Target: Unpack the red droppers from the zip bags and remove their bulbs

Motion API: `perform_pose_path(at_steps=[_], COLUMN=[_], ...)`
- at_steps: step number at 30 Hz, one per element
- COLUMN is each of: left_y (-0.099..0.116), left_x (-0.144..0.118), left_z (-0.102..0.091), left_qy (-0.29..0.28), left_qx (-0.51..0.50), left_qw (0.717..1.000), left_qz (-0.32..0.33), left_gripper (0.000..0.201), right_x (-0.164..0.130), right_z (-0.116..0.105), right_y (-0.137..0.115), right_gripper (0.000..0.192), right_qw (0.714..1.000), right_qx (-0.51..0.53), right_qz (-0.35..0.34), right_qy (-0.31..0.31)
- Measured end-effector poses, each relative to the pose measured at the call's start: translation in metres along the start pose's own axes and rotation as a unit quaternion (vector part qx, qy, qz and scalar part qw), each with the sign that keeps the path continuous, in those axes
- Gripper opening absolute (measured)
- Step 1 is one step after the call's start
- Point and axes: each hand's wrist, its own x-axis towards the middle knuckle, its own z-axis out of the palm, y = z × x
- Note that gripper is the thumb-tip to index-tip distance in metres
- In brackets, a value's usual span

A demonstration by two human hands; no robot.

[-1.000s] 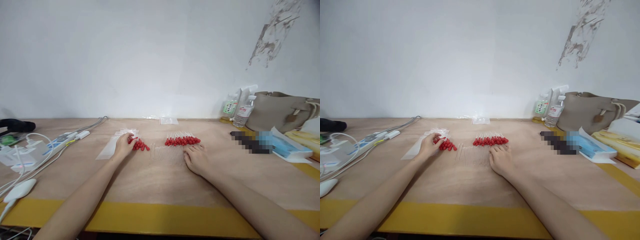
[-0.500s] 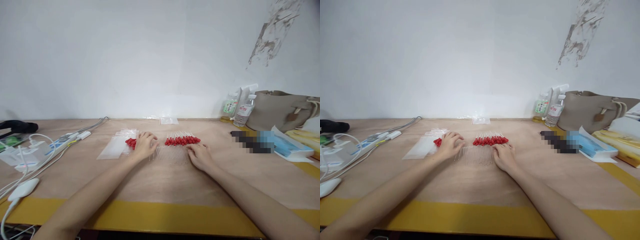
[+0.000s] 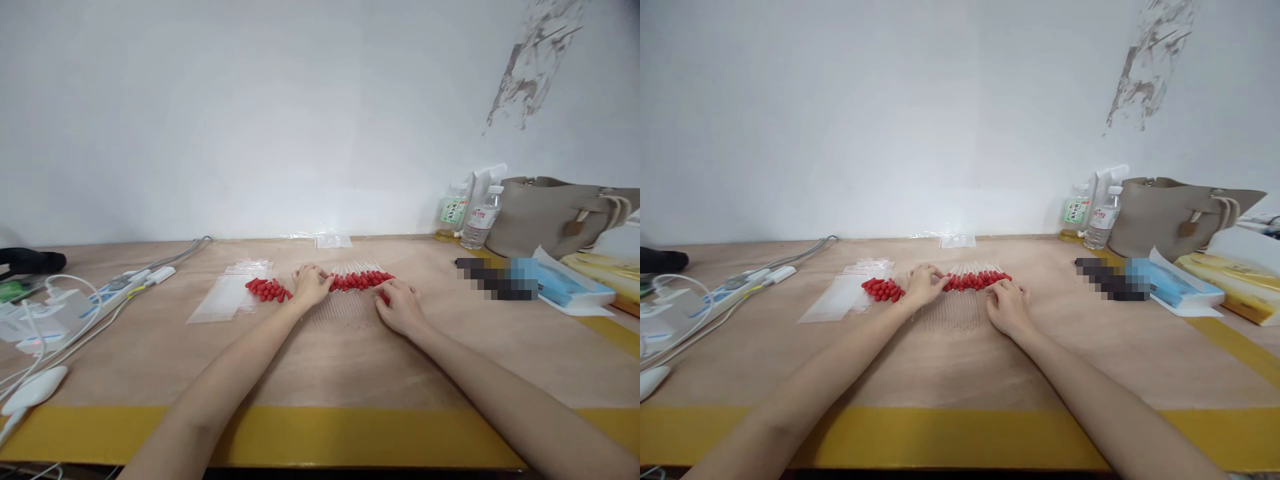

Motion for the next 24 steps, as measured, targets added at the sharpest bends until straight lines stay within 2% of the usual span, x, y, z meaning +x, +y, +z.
perform_pose_path(at_steps=[3,5,9,12,16,20,24], left_y=[-0.002,-0.007,-0.021,-0.03,-0.033,-0.03,-0.026], left_x=[-0.005,-0.014,-0.044,-0.066,-0.082,-0.084,-0.086], left_z=[-0.01,-0.021,-0.046,-0.056,-0.055,-0.051,-0.052], left_qy=[0.021,0.025,0.017,-0.002,-0.018,-0.019,-0.029], left_qx=[-0.026,-0.04,-0.056,-0.065,-0.092,-0.109,-0.1], left_qw=[0.999,0.999,0.995,0.987,0.977,0.971,0.971], left_qz=[-0.037,-0.023,0.083,0.149,0.193,0.212,0.214], left_gripper=[0.022,0.02,0.016,0.017,0.015,0.014,0.016], right_x=[0.001,0.001,-0.001,-0.005,-0.011,-0.014,-0.016], right_z=[0.001,0.002,-0.001,-0.003,-0.001,0.005,0.01], right_y=[0.003,0.003,-0.005,-0.017,-0.033,-0.041,-0.045], right_gripper=[0.017,0.017,0.033,0.047,0.044,0.029,0.022], right_qw=[0.999,0.996,0.983,0.971,0.959,0.956,0.956], right_qx=[0.019,0.047,0.072,0.035,0.0,-0.008,-0.003], right_qz=[-0.021,-0.053,-0.148,-0.228,-0.284,-0.293,-0.292], right_qy=[0.02,0.047,0.086,0.056,0.005,-0.02,-0.018])
